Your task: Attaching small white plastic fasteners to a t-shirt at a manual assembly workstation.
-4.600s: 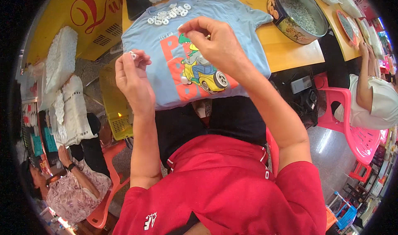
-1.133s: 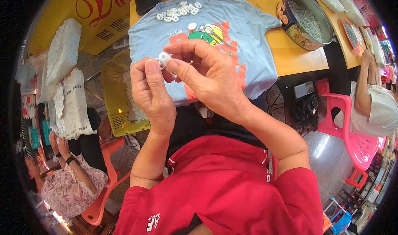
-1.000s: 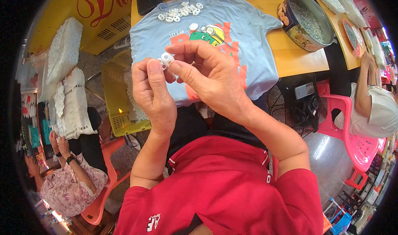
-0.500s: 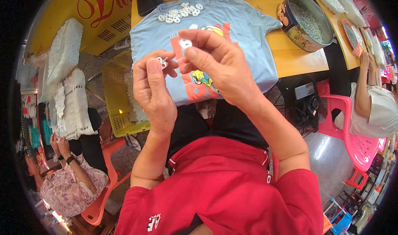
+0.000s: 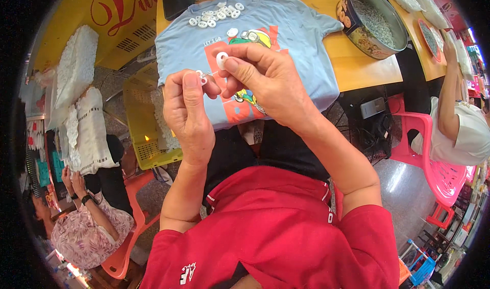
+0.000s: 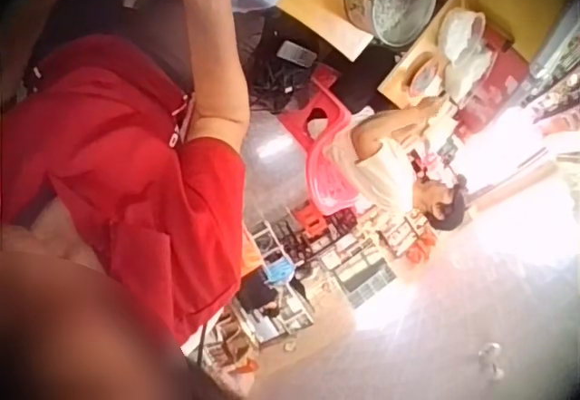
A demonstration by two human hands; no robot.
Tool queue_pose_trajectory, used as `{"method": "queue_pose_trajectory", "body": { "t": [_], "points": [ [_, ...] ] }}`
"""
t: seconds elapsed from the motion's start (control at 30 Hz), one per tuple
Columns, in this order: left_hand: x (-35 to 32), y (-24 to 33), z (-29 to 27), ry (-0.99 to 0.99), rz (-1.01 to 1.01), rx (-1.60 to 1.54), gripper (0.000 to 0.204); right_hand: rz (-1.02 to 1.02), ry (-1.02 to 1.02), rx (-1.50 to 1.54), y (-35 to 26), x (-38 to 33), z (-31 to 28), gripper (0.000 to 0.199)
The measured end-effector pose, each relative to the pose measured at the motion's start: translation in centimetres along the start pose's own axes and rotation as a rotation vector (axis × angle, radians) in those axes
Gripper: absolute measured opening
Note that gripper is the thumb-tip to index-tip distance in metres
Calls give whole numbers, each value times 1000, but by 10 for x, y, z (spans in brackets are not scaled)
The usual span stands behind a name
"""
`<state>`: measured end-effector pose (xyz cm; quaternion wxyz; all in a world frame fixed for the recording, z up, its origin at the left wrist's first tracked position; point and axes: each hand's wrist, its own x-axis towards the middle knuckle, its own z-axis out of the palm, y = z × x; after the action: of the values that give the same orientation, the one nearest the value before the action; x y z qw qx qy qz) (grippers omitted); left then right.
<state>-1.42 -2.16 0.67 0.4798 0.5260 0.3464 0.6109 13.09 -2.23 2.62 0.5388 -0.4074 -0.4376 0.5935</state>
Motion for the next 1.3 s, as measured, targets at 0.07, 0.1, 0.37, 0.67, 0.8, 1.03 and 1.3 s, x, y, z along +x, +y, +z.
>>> {"method": "queue_pose_trajectory", "body": {
  "t": [0.07, 0.1, 0.37, 0.67, 0.8, 1.03, 1.3],
  "points": [
    [0, 0, 0, 13, -6, 5, 18, -1, -17, -14, -3, -2, 2, 28],
    [0, 0, 0, 13, -7, 4, 18, -3, -31, -31, -4, -3, 2, 29],
    [1, -1, 0, 18, -46, 31, 17, -24, -30, -4, -7, -5, 5, 30],
    [1, 0, 1, 41, -34, 54, 18, -27, -8, -27, -5, -5, 7, 28],
    [0, -1, 0, 43, -26, 84, 17, -23, -12, -34, -8, -6, 7, 28],
    [2, -8, -2, 26, 36, 121, 16, -16, 7, -45, -9, -5, 6, 27],
    [2, -7, -3, 22, 42, 144, 16, -63, -1, -99, -8, -5, 7, 26]
  ]
}}
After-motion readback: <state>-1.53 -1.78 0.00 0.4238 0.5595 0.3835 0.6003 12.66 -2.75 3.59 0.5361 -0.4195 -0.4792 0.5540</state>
